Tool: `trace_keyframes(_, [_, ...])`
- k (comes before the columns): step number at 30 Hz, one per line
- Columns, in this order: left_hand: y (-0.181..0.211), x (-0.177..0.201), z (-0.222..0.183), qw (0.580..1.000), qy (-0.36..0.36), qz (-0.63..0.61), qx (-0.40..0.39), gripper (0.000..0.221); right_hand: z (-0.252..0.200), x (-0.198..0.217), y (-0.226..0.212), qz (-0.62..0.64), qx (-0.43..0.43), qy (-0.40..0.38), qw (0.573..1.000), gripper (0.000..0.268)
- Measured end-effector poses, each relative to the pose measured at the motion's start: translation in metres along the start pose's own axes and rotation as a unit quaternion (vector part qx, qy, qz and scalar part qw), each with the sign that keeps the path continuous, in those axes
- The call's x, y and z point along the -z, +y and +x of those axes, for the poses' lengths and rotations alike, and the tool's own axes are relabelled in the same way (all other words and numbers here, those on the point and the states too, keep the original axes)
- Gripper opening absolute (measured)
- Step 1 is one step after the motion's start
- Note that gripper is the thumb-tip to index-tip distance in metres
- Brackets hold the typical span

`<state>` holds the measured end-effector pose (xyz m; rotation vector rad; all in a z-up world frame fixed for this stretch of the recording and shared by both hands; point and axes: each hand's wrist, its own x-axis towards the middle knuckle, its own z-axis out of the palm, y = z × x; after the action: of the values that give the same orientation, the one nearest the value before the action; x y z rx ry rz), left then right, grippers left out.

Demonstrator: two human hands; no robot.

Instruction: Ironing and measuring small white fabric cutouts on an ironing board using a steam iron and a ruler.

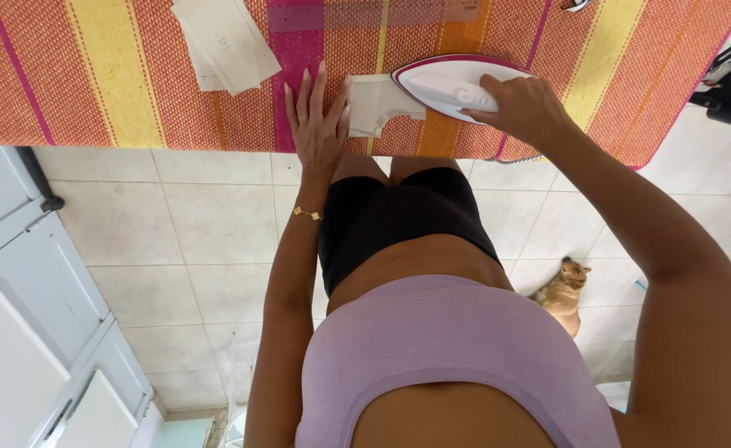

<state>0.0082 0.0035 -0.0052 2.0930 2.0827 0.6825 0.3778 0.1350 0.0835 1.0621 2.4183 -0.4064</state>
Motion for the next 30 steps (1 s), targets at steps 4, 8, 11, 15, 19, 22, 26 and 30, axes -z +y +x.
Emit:
trace_keyframes(4, [0.0, 0.0, -0.001, 1.0, -0.008, 0.005, 0.001, 0.04, -0.006, -0.006, 0.008, -0.007, 0.009, 0.011, 1.0, 0.064])
trace_keyframes(8, [0.0, 0.0, -0.002, 1.0, -0.008, 0.003, 0.001, 0.04, -0.008, -0.009, 0.011, -0.021, -0.001, 0.012, 1.0, 0.064])
trace_keyframes(11, [0.001, 0.002, 0.001, 1.0, -0.002, -0.001, 0.0, 0.04, 0.002, -0.002, 0.004, -0.015, -0.001, -0.001, 1.0, 0.065])
trace_keyframes(15, [0.001, 0.005, 0.001, 0.999, 0.011, -0.032, 0.001, 0.038, 0.024, 0.011, -0.017, 0.0, 0.018, -0.028, 0.999, 0.068])
trace_keyframes(19, [0.0, 0.003, -0.001, 0.998, 0.03, -0.05, 0.006, 0.037, 0.051, 0.023, -0.046, -0.007, 0.026, -0.031, 0.999, 0.068])
trace_keyframes(22, [0.003, 0.008, -0.001, 0.994, 0.025, -0.099, 0.037, 0.036, 0.068, 0.027, -0.063, -0.033, 0.037, 0.001, 0.999, 0.07])
trace_keyframes(26, [0.002, 0.011, -0.002, 0.965, 0.08, -0.234, 0.088, 0.036, 0.081, 0.035, -0.078, -0.001, 0.044, -0.011, 0.999, 0.068])
trace_keyframes(30, [-0.003, 0.006, -0.007, 0.96, 0.078, -0.258, 0.075, 0.053, 0.086, 0.042, -0.082, -0.004, 0.074, -0.041, 0.996, 0.07])
